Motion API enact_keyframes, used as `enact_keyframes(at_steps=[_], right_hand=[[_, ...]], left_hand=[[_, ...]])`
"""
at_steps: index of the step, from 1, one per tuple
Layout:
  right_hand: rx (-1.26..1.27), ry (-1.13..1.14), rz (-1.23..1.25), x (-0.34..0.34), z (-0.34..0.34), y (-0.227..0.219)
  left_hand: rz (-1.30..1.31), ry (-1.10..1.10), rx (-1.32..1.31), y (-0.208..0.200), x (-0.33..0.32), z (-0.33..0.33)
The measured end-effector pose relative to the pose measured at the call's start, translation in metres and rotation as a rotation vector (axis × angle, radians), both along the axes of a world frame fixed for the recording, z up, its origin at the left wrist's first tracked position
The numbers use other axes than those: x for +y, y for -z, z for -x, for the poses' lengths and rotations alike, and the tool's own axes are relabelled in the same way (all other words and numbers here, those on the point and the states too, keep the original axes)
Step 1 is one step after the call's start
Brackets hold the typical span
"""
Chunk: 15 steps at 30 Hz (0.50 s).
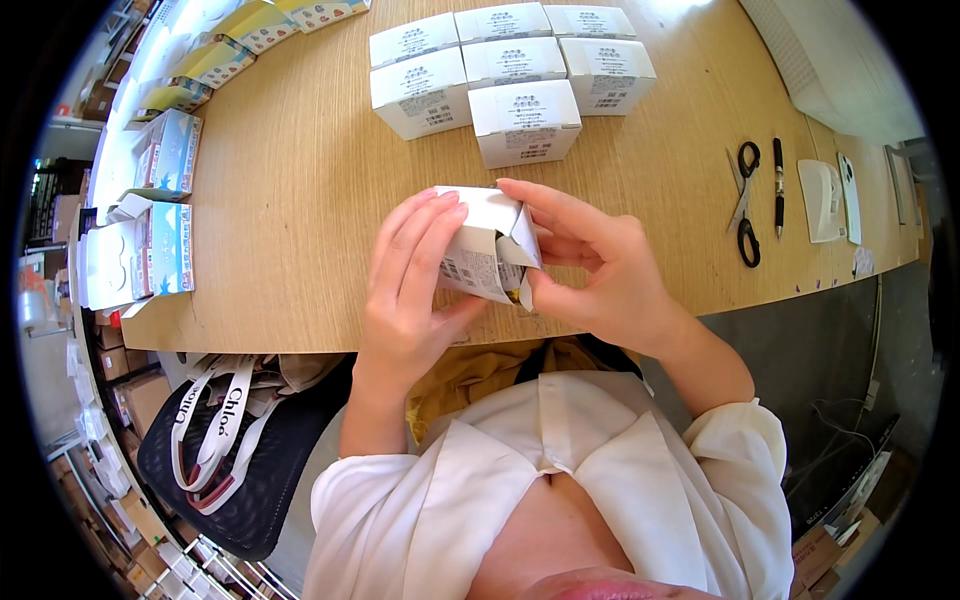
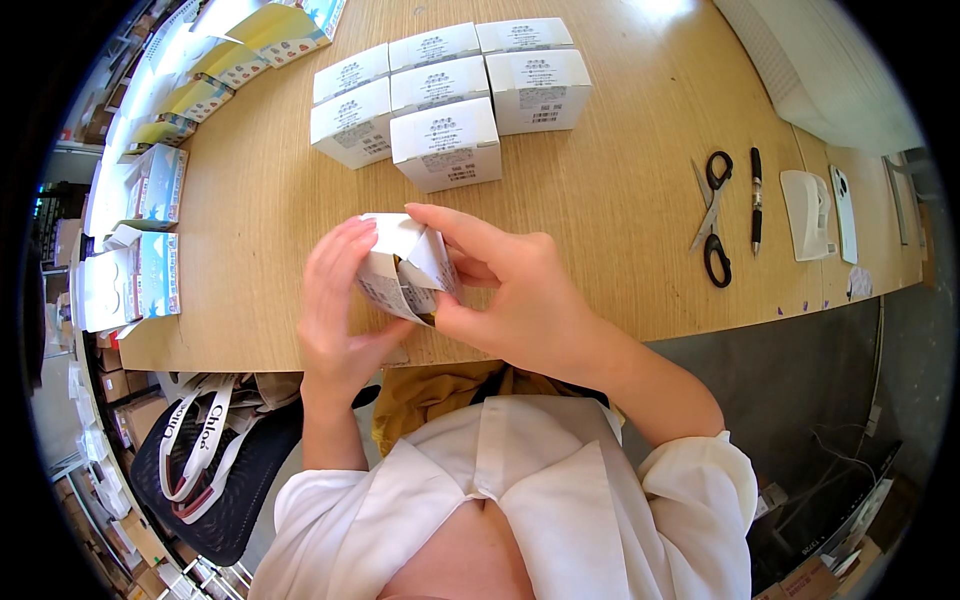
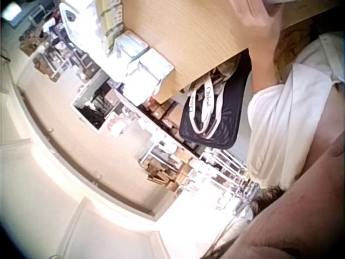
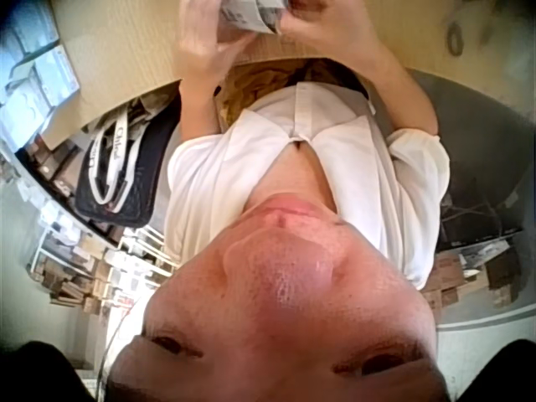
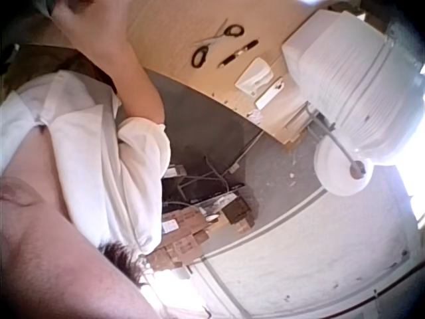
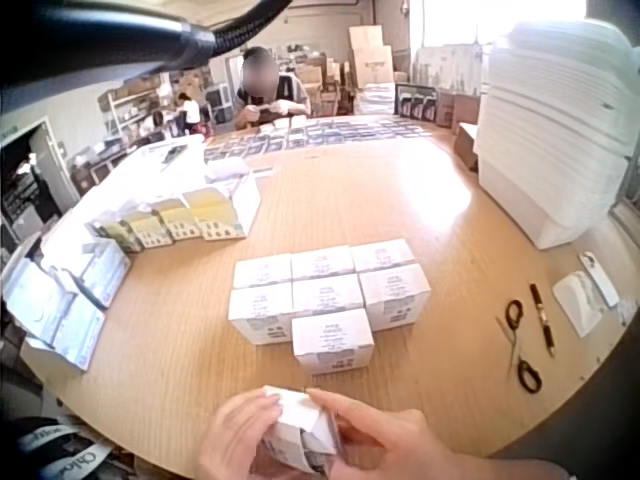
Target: The person unpacks several small white boxes from larger display boxes on a table. They arrange the small boxes in rows, then use scissors to cut the tape on some of them. The person opens the boxes to reveal gold foil-wrapped items inside and places them on the table.
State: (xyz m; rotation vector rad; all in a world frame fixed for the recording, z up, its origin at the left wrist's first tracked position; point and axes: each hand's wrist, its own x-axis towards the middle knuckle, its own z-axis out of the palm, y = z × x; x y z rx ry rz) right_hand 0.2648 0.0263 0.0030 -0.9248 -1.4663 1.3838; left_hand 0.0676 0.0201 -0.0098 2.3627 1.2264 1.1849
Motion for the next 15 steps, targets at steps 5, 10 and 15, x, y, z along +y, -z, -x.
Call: enact_keyframes(at_steps=[5,10,15], right_hand=[[0.093,-0.134,0.179,0.002,-0.006,-0.012],[0.094,-0.210,0.230,0.007,-0.011,-0.017],[0.081,-0.273,0.294,0.016,-0.021,-0.024]], left_hand=[[0.043,0.016,-0.035,-0.003,0.000,0.005],[0.115,-0.004,-0.087,0.000,-0.002,0.006],[0.355,-0.041,-0.244,0.002,-0.007,0.008]])
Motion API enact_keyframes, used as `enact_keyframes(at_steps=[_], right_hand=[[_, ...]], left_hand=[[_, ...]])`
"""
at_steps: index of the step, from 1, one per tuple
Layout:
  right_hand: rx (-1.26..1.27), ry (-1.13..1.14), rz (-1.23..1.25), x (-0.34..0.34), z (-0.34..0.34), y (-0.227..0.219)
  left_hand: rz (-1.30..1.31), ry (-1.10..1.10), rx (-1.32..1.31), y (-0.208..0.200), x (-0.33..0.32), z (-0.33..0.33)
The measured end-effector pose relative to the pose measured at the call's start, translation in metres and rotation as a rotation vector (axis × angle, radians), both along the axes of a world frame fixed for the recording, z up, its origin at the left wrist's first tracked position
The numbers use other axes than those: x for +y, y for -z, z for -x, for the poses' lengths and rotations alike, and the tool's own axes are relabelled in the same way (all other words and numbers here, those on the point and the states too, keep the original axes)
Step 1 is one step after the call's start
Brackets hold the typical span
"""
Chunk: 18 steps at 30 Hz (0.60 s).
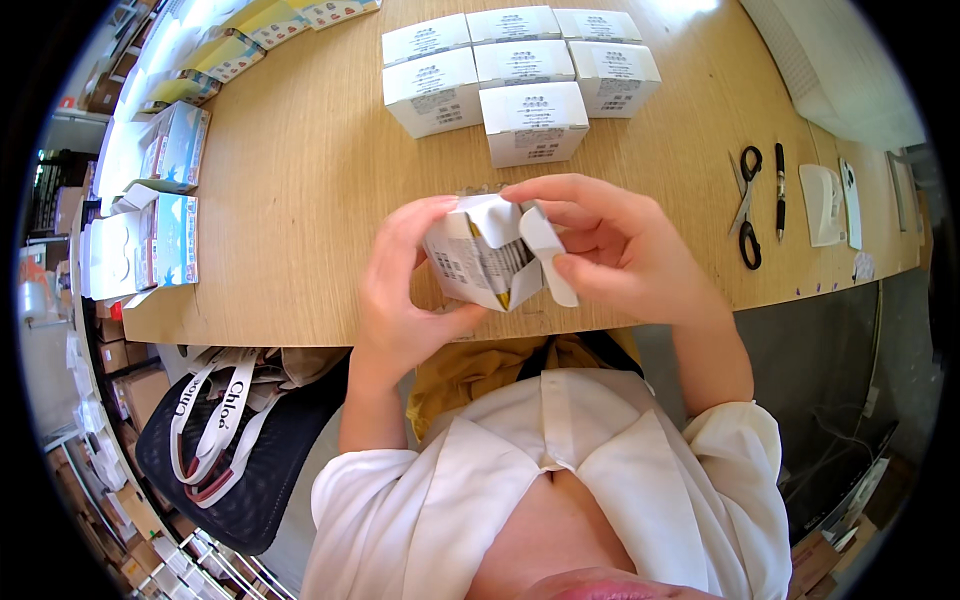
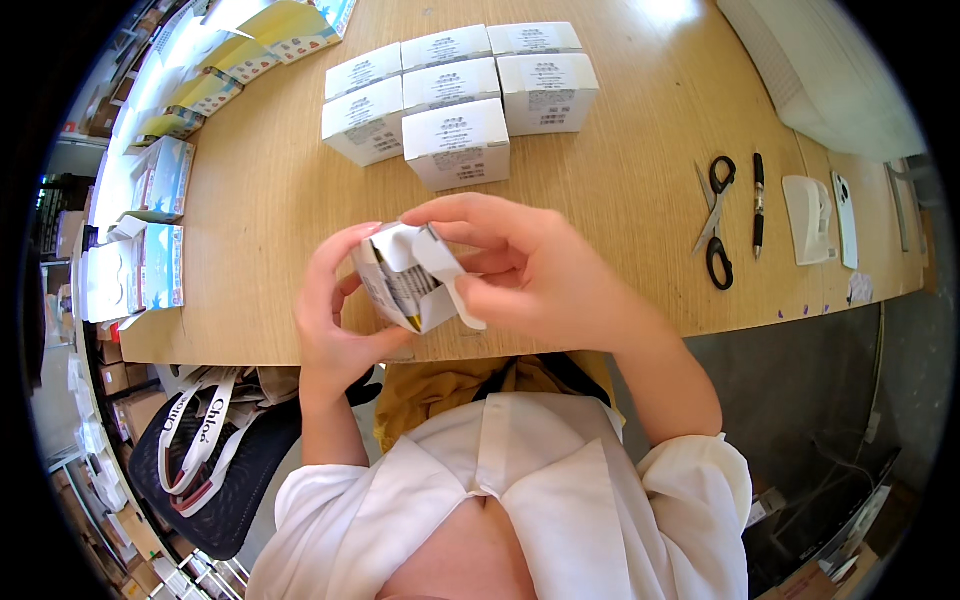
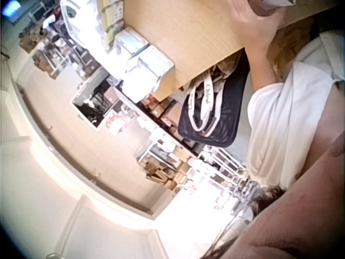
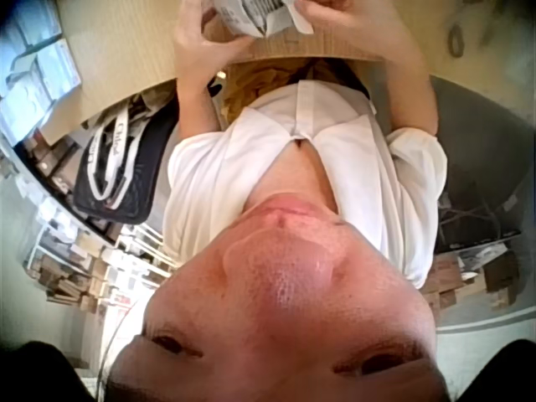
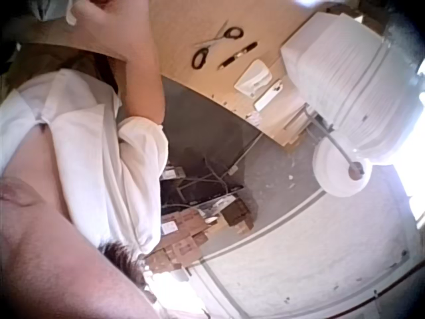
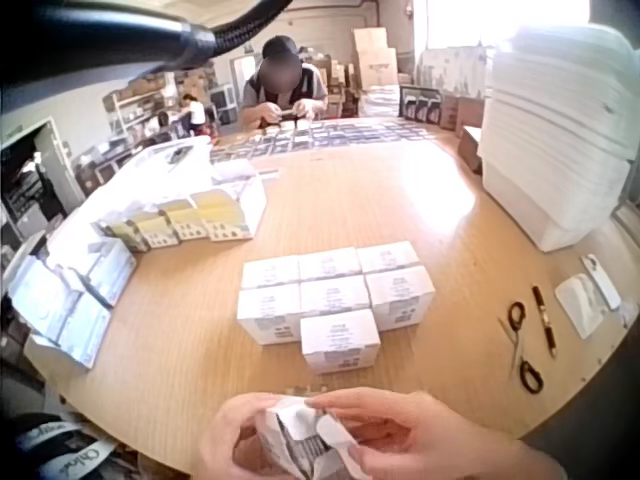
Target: The person unpacks several small white boxes from larger display boxes on a table. They arrange the small boxes in rows, then use scissors to cut the tape on some of them. The person opens the boxes to reveal gold foil-wrapped items inside and places them on the table.
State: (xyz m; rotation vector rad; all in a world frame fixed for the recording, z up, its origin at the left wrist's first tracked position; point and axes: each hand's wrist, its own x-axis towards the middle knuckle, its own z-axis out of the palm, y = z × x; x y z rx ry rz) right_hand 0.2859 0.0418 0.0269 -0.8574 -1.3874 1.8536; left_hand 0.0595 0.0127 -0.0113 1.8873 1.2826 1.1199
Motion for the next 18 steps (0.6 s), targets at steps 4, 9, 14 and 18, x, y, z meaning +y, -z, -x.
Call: enact_keyframes(at_steps=[4,9,14,18], right_hand=[[0.121,0.033,-0.008,-0.004,0.006,-0.004],[-0.269,0.304,-0.544,-0.026,0.041,0.006],[-0.416,0.472,-0.364,-0.017,0.056,0.003],[-0.026,0.579,-0.133,0.000,0.061,0.020]], left_hand=[[0.040,-0.082,-0.076,0.010,-0.002,0.001],[-0.004,-0.376,-0.126,0.032,-0.016,-0.026],[-0.008,-0.478,-0.163,0.046,-0.020,-0.029],[0.036,-0.451,-0.153,0.046,-0.024,-0.026]])
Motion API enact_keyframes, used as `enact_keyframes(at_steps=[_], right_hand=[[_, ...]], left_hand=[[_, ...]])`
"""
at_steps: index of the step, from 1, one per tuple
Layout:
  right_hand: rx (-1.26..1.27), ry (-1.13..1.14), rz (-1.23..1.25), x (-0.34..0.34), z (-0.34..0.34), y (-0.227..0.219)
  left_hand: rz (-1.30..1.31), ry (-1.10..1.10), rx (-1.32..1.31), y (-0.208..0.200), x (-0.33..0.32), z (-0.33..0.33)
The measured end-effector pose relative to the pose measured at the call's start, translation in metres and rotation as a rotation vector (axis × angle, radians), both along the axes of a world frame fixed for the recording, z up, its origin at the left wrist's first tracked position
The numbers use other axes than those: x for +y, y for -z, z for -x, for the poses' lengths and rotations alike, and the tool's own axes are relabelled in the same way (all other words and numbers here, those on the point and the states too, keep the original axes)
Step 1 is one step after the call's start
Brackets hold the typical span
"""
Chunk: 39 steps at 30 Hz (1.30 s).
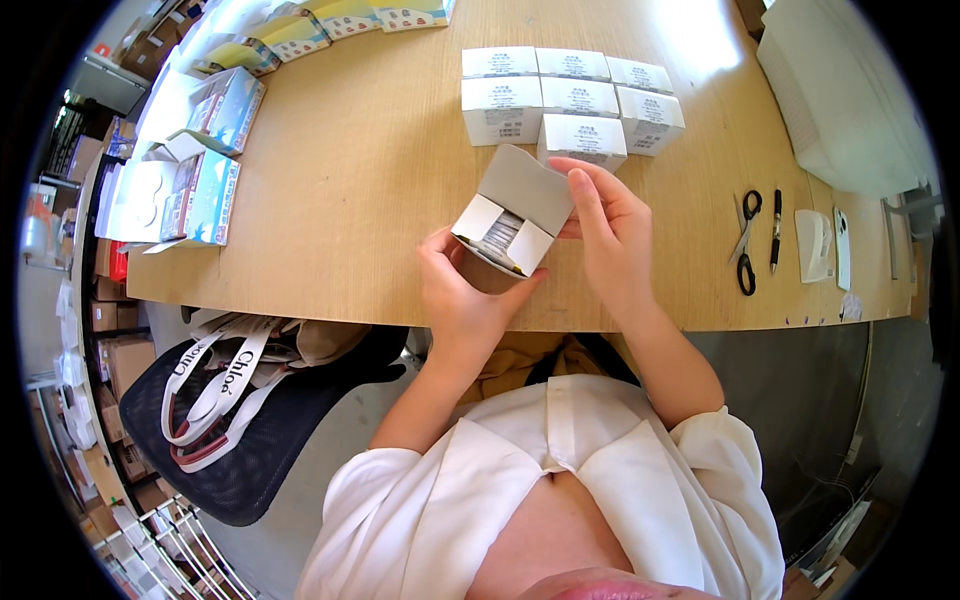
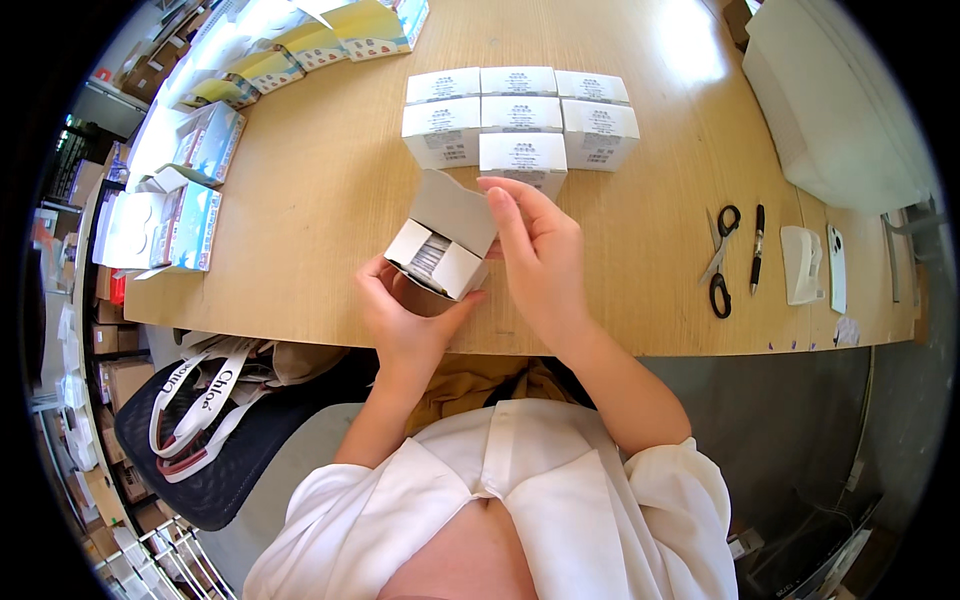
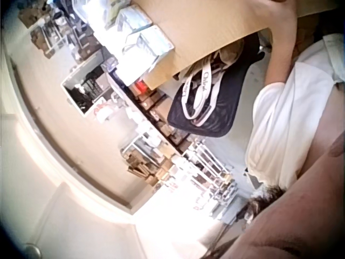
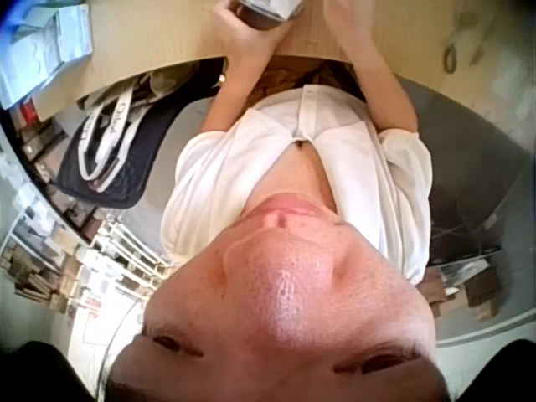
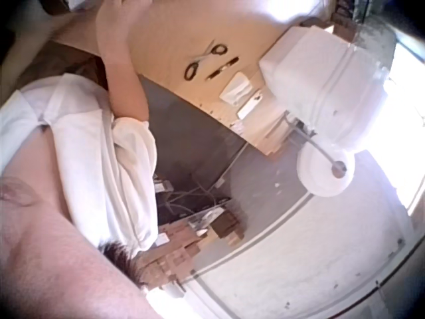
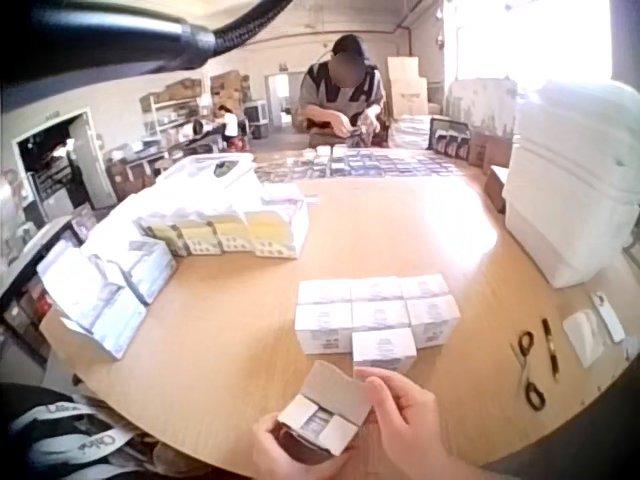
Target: The person unpacks several small white boxes from larger display boxes on a table. They arrange the small boxes in rows, then use scissors to cut the tape on some of them. The person opens the boxes to reveal gold foil-wrapped items inside and places them on the table.
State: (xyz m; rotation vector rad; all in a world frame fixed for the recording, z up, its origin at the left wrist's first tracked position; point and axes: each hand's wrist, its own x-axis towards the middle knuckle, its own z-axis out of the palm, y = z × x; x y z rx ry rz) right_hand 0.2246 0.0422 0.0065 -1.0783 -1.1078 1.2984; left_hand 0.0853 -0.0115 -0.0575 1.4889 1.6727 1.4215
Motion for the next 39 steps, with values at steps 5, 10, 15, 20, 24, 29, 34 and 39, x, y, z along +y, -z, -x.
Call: enact_keyframes(at_steps=[5,10,15,20,24,29,34,39], right_hand=[[-0.009,-0.040,-0.003,-0.001,-0.004,0.001],[-0.308,0.078,-0.484,-0.015,-0.006,0.000],[-0.545,0.180,-0.879,-0.039,0.000,0.015],[-0.369,0.066,-0.321,-0.045,0.027,0.013],[-0.259,-0.009,-0.203,-0.040,0.027,0.008],[0.476,-0.053,0.040,-0.032,0.004,0.012],[0.738,-0.071,0.170,-0.034,-0.009,0.019],[0.450,-0.132,-0.099,-0.030,-0.019,0.026]], left_hand=[[-0.129,0.101,-0.028,-0.015,-0.006,0.012],[-0.215,0.022,0.185,-0.057,0.006,0.031],[-0.119,0.085,0.207,-0.066,0.016,0.036],[-0.207,0.052,0.244,-0.064,0.017,0.031],[-0.096,-0.002,0.004,-0.060,0.012,0.031],[0.097,0.103,-0.588,-0.050,0.006,0.042],[0.263,0.175,-1.008,-0.021,-0.003,0.044],[-0.210,0.153,-0.576,-0.028,0.002,0.033]])
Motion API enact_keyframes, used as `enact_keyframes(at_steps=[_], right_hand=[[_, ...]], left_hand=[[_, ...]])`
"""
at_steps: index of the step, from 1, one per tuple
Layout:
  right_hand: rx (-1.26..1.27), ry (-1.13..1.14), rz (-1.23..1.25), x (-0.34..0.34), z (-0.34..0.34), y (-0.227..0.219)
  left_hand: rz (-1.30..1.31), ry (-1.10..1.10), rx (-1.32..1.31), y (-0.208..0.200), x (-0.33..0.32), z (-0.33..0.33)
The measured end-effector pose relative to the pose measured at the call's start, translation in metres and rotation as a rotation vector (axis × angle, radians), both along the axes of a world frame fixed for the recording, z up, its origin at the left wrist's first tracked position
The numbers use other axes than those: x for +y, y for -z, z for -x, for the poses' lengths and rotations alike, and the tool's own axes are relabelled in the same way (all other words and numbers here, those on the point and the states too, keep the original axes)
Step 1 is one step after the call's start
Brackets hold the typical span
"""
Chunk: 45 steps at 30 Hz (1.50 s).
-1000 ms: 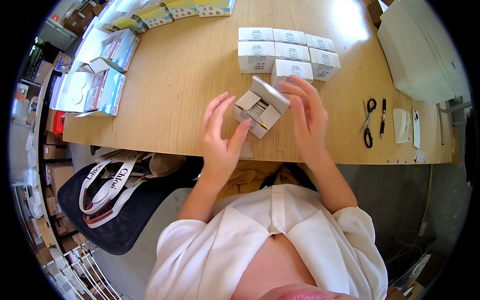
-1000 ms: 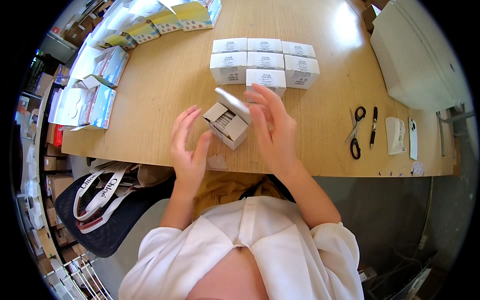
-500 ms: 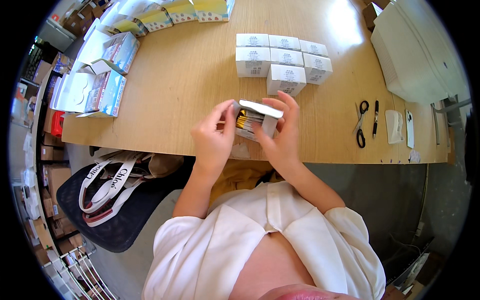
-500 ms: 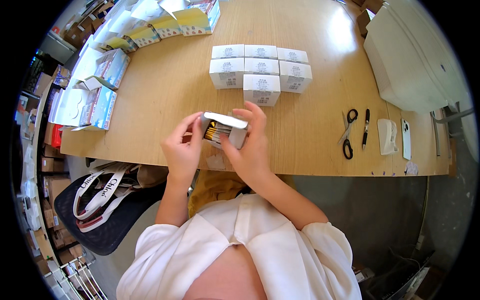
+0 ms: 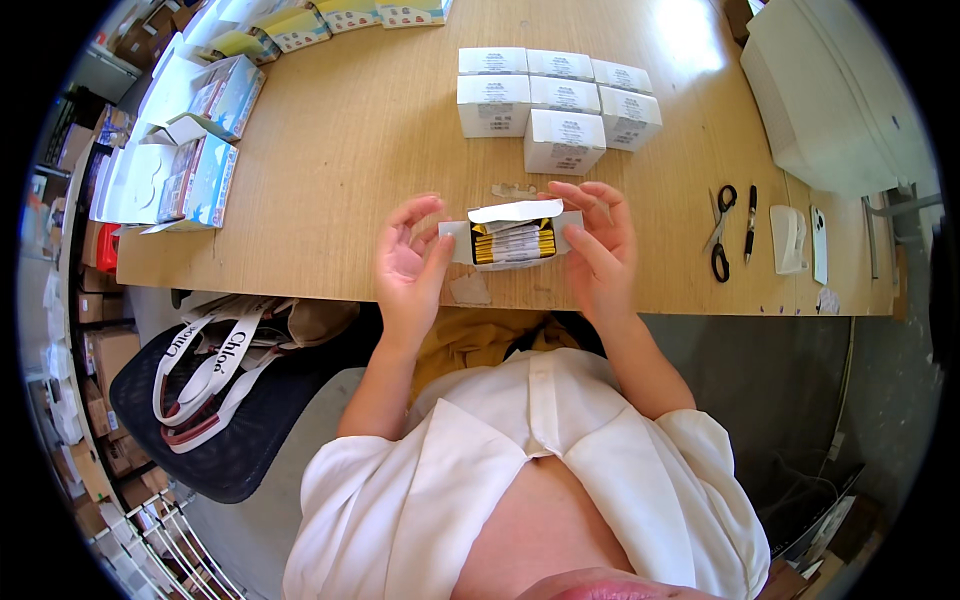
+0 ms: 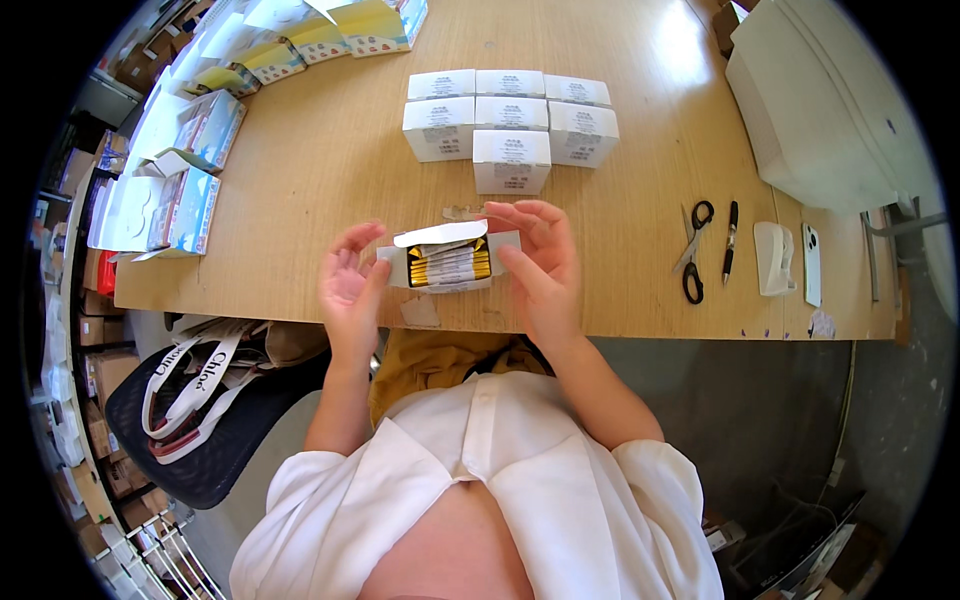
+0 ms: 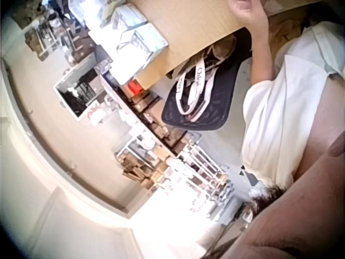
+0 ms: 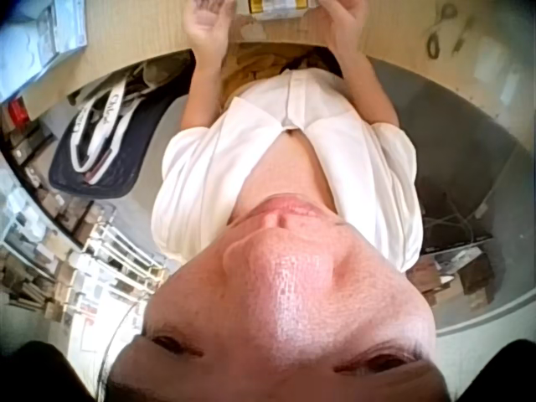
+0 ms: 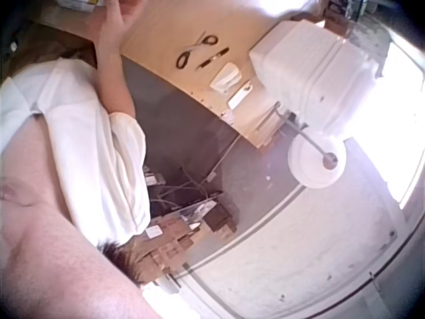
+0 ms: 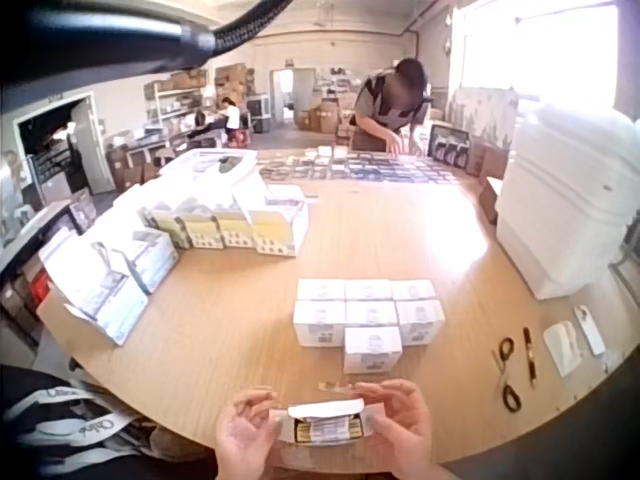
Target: The person unpacks several small white boxes from larger display boxes on a table. They arrange the small boxes in rows, then use scissors to cut the tape on some of them. The person opens the boxes to reveal gold foil-wrapped items inside and places them on the table.
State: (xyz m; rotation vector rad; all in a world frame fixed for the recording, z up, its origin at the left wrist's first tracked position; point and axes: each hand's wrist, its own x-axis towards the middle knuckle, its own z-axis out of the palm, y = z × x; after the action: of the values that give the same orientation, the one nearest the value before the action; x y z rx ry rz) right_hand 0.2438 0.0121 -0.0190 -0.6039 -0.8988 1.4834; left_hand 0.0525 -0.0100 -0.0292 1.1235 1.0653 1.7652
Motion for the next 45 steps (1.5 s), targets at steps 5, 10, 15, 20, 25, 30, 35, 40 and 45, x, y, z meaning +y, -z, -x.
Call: enact_keyframes(at_steps=[5,10,15,20,25,30,35,40,45], right_hand=[[-0.374,0.014,-0.029,0.013,0.001,-0.021],[-0.462,0.076,0.116,0.022,0.004,-0.023],[-0.433,0.009,0.178,0.029,0.000,-0.019],[-0.407,-0.011,0.222,0.026,-0.001,-0.010],[-0.452,0.017,0.188,0.024,-0.002,-0.005],[-0.410,0.055,0.206,0.024,-0.001,-0.001],[-0.207,0.105,0.321,0.017,0.008,-0.004],[-0.262,0.533,-0.212,0.010,0.024,-0.018],[-0.778,0.294,-0.690,0.009,0.006,-0.050]], left_hand=[[0.166,0.158,0.200,-0.024,0.011,0.004],[0.328,0.125,0.039,-0.019,0.021,0.002],[0.410,0.172,-0.190,-0.015,0.026,0.001],[0.527,0.211,-0.252,-0.017,0.028,0.006],[0.519,0.334,-0.320,-0.007,0.028,0.012],[0.209,0.559,0.015,-0.001,0.008,0.018],[0.253,0.483,0.050,0.011,0.006,0.026],[0.166,0.406,-0.533,0.013,0.006,0.033],[0.020,0.363,-0.271,-0.007,0.009,0.039]])
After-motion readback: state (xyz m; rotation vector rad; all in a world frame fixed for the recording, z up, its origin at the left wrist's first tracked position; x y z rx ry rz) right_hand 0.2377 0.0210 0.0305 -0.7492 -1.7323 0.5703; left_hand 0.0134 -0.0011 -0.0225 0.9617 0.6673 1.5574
